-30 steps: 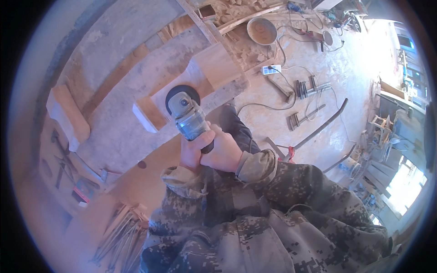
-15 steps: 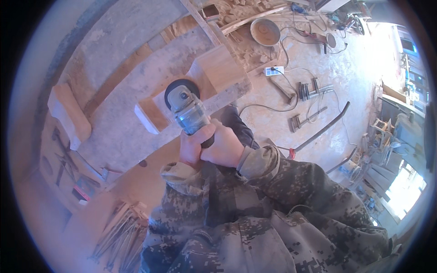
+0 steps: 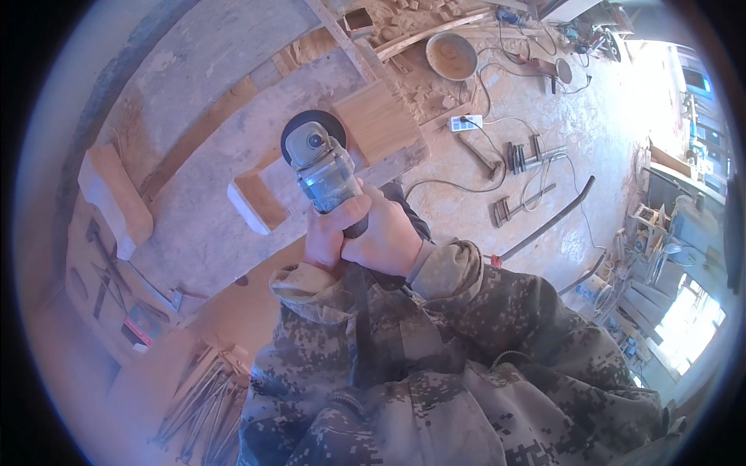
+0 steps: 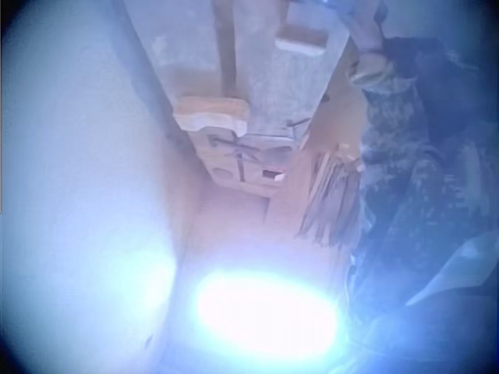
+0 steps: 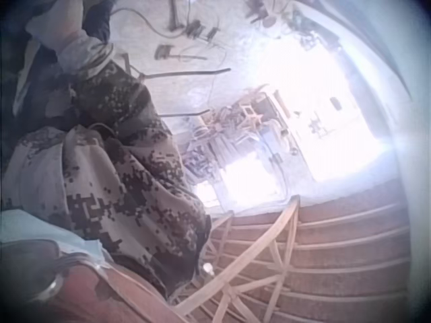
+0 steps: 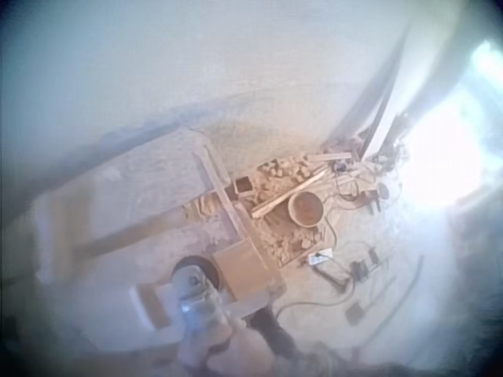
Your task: The person uses an angle grinder to smooth and shape a rectangular wooden block on a workbench. They hold the block with the left hand and operate the grinder with the right hand, moving the tool along the edges and faces of the wood.
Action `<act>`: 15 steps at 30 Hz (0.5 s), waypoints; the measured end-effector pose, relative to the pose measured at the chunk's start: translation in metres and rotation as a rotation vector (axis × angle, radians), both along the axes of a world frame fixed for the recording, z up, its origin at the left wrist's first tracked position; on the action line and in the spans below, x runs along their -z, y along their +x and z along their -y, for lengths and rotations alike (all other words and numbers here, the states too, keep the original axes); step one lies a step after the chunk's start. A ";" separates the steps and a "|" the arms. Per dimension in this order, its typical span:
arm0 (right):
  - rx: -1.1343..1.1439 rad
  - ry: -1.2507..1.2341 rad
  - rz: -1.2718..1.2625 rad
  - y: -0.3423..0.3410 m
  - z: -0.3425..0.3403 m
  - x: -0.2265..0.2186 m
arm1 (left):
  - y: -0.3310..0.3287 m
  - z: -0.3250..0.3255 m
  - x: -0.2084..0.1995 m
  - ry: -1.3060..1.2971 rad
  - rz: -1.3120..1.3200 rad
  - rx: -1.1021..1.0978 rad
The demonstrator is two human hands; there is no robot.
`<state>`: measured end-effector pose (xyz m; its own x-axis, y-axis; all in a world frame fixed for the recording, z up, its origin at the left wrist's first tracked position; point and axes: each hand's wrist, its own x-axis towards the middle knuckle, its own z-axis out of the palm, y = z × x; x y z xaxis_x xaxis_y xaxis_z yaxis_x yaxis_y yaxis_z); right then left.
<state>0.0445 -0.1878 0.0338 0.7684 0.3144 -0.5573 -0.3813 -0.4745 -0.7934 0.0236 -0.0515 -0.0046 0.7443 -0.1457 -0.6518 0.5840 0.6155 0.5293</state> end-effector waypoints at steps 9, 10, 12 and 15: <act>-0.087 0.074 -0.048 -0.016 -0.011 0.017 | -0.022 -0.010 -0.001 0.042 -0.099 -0.084; -0.077 0.056 -0.043 -0.018 -0.010 0.019 | -0.022 -0.011 -0.001 0.042 -0.095 -0.095; -0.064 0.022 -0.036 -0.021 -0.012 0.018 | -0.022 -0.010 -0.001 0.029 -0.100 -0.081; -0.044 0.004 0.013 -0.012 -0.009 0.014 | -0.010 -0.006 -0.002 0.054 -0.043 -0.077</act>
